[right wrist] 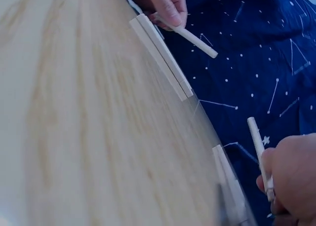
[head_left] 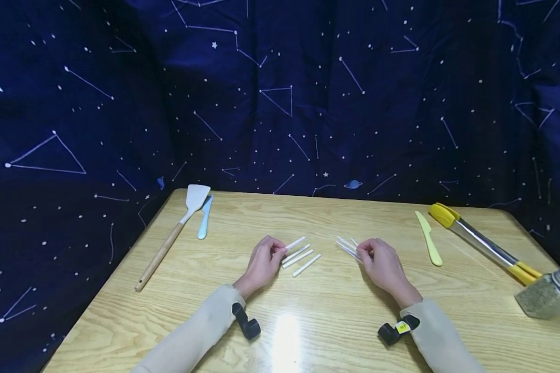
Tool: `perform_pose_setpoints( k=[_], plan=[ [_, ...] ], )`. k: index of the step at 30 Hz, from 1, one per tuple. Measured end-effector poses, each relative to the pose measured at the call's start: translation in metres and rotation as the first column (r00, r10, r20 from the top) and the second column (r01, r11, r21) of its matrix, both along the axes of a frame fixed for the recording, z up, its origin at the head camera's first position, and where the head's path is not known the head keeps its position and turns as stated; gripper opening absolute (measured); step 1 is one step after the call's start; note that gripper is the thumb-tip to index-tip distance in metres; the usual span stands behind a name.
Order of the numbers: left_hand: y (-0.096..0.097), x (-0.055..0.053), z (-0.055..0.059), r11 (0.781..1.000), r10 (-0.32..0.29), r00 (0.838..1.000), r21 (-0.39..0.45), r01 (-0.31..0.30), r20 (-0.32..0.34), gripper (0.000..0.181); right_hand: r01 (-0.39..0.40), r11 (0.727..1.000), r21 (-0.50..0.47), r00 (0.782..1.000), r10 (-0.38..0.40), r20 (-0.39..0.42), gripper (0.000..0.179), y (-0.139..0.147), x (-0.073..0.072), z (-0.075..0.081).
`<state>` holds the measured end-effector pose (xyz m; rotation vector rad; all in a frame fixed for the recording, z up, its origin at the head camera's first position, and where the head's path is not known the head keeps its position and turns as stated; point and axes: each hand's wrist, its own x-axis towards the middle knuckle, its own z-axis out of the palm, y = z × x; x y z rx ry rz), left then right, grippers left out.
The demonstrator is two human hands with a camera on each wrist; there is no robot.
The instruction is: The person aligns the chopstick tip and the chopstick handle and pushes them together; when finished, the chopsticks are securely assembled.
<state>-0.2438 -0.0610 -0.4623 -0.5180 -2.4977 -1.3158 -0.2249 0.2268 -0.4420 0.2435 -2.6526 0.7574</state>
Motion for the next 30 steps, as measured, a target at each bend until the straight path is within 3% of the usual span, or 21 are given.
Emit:
perform_pose_setpoints(
  k=[5, 10, 14, 16, 20, 25, 27, 30],
  plan=[
    [0.003, 0.002, -0.001, 1.0, -0.02, 1.0, 0.022, 0.021, -0.024, 0.006, -0.088, 0.995, -0.046, 0.995, 0.09, 0.044, 0.007, -0.004, 0.005, 0.01],
    [0.004, 0.007, -0.002, 1.0, -0.012, 0.999, 0.026, 0.013, -0.034, 0.006, -0.143, 0.987, -0.073, 0.983, 0.15, 0.102, 0.018, -0.01, 0.011, 0.021],
    [0.006, 0.013, -0.002, 1.0, -0.002, 0.998, 0.023, 0.004, -0.068, 0.005, -0.167, 0.973, -0.159, 0.982, 0.18, 0.065, 0.019, -0.016, 0.015, 0.029],
    [0.009, 0.014, -0.001, 0.999, -0.026, 0.995, 0.022, 0.028, -0.095, 0.005, -0.184, 0.958, -0.22, 0.98, 0.195, 0.029, 0.015, -0.017, 0.016, 0.032],
    [0.016, 0.017, 0.002, 0.992, -0.113, 0.986, 0.041, 0.119, -0.122, 0.006, -0.24, 0.902, -0.36, 0.968, 0.249, -0.023, 0.008, -0.017, 0.017, 0.039],
    [0.017, 0.018, 0.002, 0.979, -0.191, 0.969, 0.039, 0.199, -0.159, 0.006, -0.284, 0.784, -0.552, 0.95, 0.306, -0.053, 0.008, -0.018, 0.018, 0.044],
    [0.016, 0.018, 0.001, 0.977, -0.197, 0.966, 0.041, 0.207, -0.169, 0.006, -0.274, 0.755, -0.596, 0.948, 0.316, -0.036, 0.01, -0.019, 0.018, 0.044],
    [0.016, 0.019, 0.002, 0.976, -0.202, 0.963, 0.048, 0.214, -0.177, 0.007, -0.249, 0.732, -0.634, 0.945, 0.327, 0.007, 0.012, -0.019, 0.018, 0.045]
  ],
)
